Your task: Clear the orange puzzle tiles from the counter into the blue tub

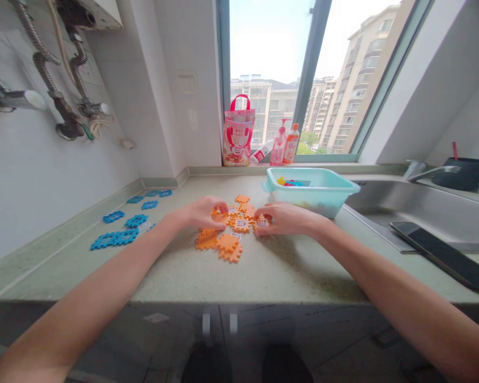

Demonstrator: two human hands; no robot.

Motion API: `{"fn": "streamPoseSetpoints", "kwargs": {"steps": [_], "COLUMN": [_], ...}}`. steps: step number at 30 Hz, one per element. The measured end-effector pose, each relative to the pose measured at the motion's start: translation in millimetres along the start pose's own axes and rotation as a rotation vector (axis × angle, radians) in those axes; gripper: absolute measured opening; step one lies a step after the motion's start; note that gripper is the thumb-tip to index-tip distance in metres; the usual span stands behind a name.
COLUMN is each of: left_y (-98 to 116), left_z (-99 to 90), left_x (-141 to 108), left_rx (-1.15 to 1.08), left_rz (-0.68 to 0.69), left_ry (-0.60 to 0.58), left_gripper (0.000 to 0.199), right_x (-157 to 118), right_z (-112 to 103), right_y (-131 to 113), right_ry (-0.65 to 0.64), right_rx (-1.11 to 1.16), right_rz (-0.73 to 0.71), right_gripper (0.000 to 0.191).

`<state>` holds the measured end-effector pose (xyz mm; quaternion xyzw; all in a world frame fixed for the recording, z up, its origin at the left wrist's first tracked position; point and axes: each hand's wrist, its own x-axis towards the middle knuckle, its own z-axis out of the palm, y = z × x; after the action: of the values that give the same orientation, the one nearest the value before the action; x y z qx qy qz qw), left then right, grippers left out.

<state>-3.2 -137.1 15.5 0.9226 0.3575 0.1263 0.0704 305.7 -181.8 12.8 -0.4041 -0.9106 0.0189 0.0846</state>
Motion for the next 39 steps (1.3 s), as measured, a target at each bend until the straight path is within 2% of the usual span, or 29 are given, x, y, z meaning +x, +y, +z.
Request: {"fn": "streamPoseSetpoints", "kwargs": {"steps": [5,7,13,18,21,24,28,32,35,39], "left_y": [-24,-34,-53,-60,-58,-55,-56,-55,-48,-40], "left_z": [-18.6,-23.2,-17.4,-15.5,-13.6,-13.6,-21.8,-37.1,-44.5,-42.9], "left_x": [-2,-4,-6,-9,-9,-9,-14,-21,-23,-23], "left_rx": [0.147,0.164,0.097,0.022,0.059,0.102,0.123,0.1,0.051,0.122], "left_rz": [-0.136,-0.198,-0.273,-0.353,-0.37,-0.387,-0.396,-0.394,-0.378,-0.389], "left_ry": [0.122,0.144,0.146,-0.024,-0.065,-0.078,-0.129,-0.129,-0.124,-0.138], "left_gripper": [0.043,0.042,0.052,0.058,0.063,0.057,0.045,0.042,0.043,0.044], "right_x": [12,20,32,27,26,25,28,31,30,28], "right_z": [13,22,36,32,31,32,35,37,36,36], "right_y": [1,3,2,3,5,6,2,-5,-9,-10], "right_ry": [0.263,0.315,0.237,0.232,0.24,0.292,0.379,0.273,0.21,0.246], "right_rx": [0.044,0.092,0.142,0.161,0.174,0.168,0.201,0.258,0.267,0.255], "right_rz": [-0.01,-0.002,0.004,-0.005,0.021,0.031,-0.09,-0.269,-0.292,-0.271], "right_gripper": [0.039,0.039,0.025,0.022,0.026,0.033,0.037,0.031,0.03,0.029]}}
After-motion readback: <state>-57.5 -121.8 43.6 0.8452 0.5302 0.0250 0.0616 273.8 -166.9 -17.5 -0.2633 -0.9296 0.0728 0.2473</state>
